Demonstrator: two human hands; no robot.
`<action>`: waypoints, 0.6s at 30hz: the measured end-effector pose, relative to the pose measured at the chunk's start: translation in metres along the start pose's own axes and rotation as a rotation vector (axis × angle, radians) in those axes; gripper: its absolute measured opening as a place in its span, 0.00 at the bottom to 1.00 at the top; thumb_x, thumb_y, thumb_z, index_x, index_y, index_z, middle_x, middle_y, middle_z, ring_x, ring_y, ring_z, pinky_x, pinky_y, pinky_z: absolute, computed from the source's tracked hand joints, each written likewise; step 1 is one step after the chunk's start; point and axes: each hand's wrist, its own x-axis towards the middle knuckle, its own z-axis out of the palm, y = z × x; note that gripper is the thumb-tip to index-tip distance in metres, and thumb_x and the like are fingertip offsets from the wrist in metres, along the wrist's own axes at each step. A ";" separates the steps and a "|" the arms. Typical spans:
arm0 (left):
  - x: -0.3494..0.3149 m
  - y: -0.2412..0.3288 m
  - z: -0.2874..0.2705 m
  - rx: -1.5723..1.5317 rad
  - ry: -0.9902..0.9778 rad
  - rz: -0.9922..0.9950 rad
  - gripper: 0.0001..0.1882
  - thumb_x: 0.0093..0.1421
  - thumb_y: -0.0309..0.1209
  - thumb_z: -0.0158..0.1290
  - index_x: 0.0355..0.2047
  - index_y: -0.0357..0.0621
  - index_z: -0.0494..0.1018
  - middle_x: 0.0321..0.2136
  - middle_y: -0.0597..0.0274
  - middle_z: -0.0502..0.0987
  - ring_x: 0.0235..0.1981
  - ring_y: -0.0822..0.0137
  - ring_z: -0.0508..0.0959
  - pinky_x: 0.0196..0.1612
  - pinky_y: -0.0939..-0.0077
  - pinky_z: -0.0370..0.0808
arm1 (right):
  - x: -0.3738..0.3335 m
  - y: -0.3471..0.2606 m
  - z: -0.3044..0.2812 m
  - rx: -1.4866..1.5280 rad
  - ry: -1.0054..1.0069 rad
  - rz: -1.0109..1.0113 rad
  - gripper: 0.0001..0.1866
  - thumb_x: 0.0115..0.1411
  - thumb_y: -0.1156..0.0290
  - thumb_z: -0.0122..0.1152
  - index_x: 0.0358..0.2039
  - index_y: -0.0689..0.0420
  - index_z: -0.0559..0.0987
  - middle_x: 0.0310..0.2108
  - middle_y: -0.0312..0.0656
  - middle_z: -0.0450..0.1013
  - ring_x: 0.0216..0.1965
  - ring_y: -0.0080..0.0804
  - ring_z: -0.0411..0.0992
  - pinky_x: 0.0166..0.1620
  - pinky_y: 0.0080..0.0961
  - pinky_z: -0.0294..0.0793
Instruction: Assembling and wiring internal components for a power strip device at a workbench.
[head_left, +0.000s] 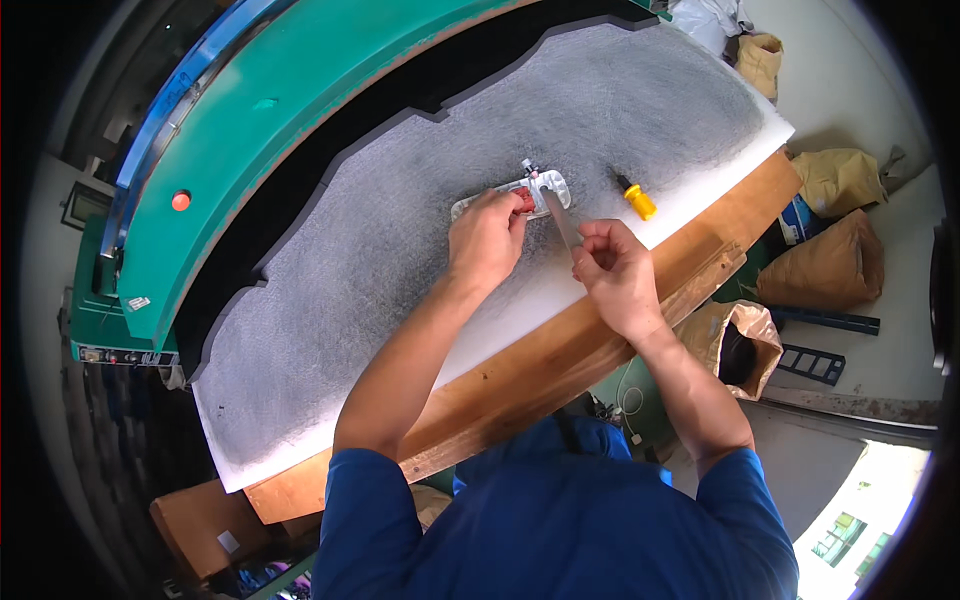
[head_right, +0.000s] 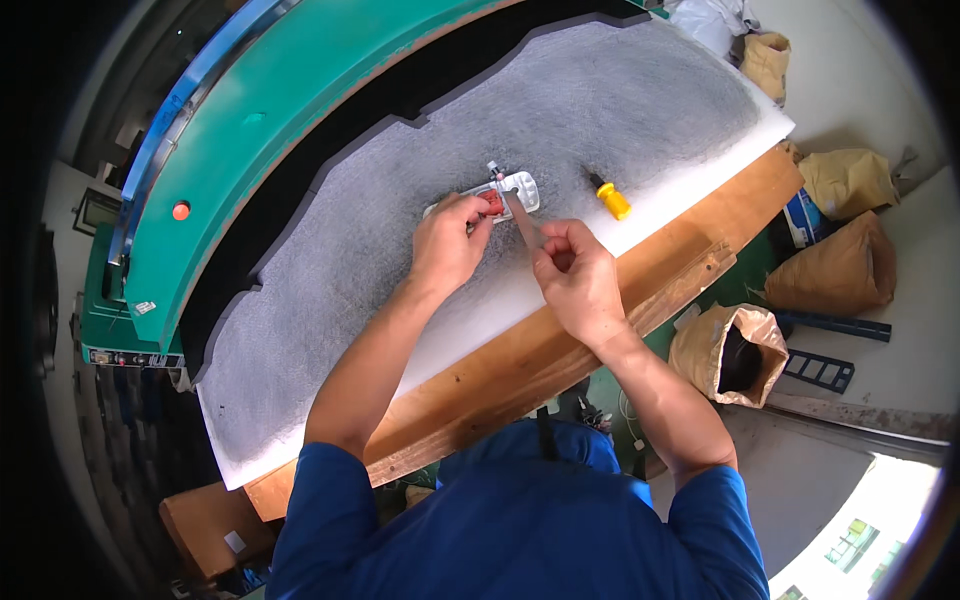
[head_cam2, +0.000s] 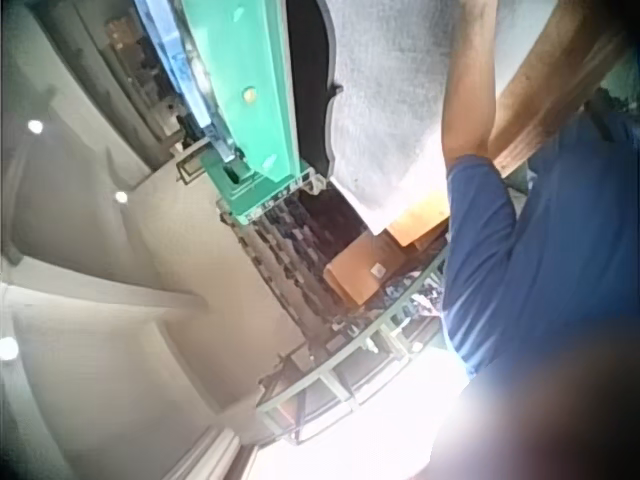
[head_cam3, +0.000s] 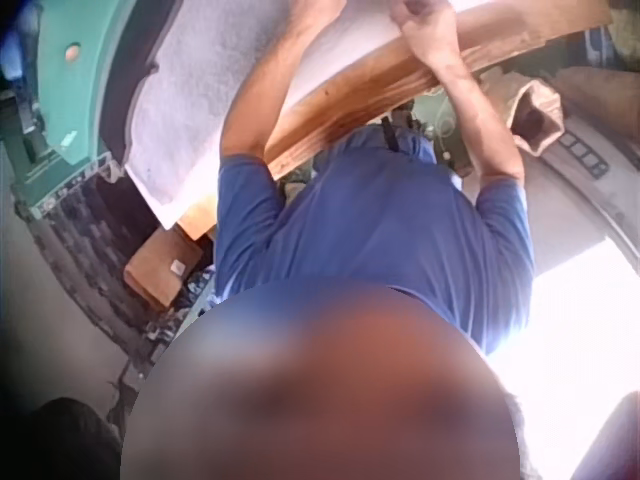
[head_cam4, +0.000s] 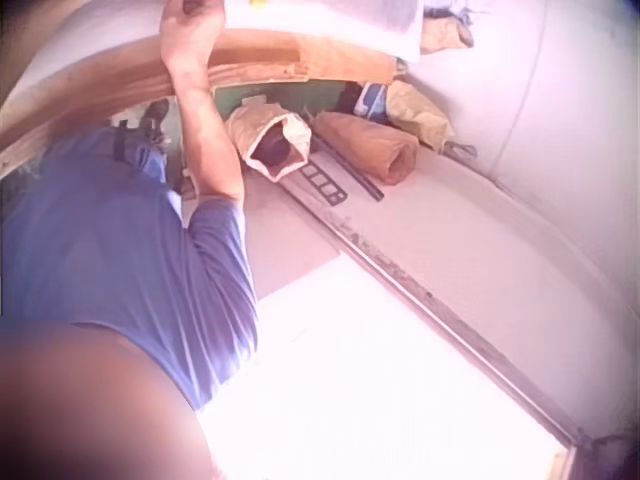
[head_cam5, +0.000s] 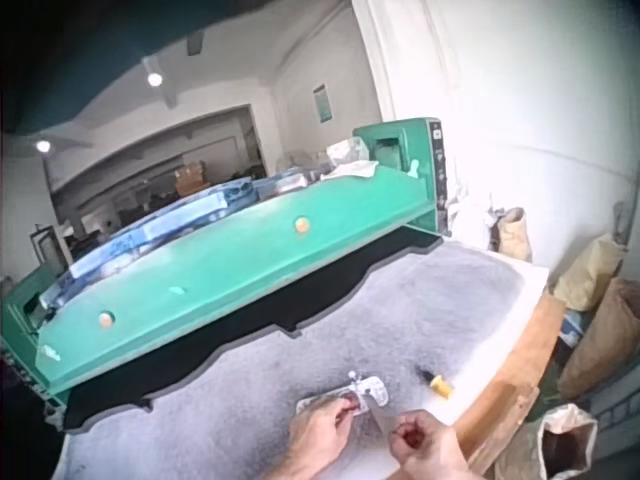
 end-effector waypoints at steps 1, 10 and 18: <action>0.000 0.000 0.000 0.007 0.000 -0.011 0.08 0.54 0.28 0.60 0.35 0.46 0.78 0.33 0.57 0.78 0.35 0.53 0.79 0.37 0.59 0.76 | 0.003 -0.002 0.001 -0.117 0.019 -0.089 0.13 0.59 0.80 0.61 0.45 0.65 0.74 0.28 0.37 0.74 0.27 0.20 0.72 0.31 0.19 0.74; -0.007 0.000 0.017 -0.568 0.080 -0.152 0.03 0.57 0.20 0.59 0.31 0.40 0.76 0.25 0.64 0.77 0.25 0.71 0.78 0.30 0.76 0.75 | 0.017 0.006 0.011 -0.179 0.166 -0.154 0.09 0.59 0.81 0.61 0.42 0.64 0.76 0.25 0.38 0.75 0.25 0.21 0.73 0.30 0.20 0.75; -0.010 0.001 0.021 -0.861 0.082 -0.145 0.03 0.60 0.17 0.56 0.32 0.37 0.75 0.24 0.70 0.76 0.24 0.82 0.73 0.27 0.86 0.72 | 0.021 0.007 0.024 -0.104 0.175 -0.072 0.08 0.60 0.79 0.62 0.40 0.64 0.77 0.25 0.37 0.75 0.26 0.18 0.72 0.30 0.18 0.74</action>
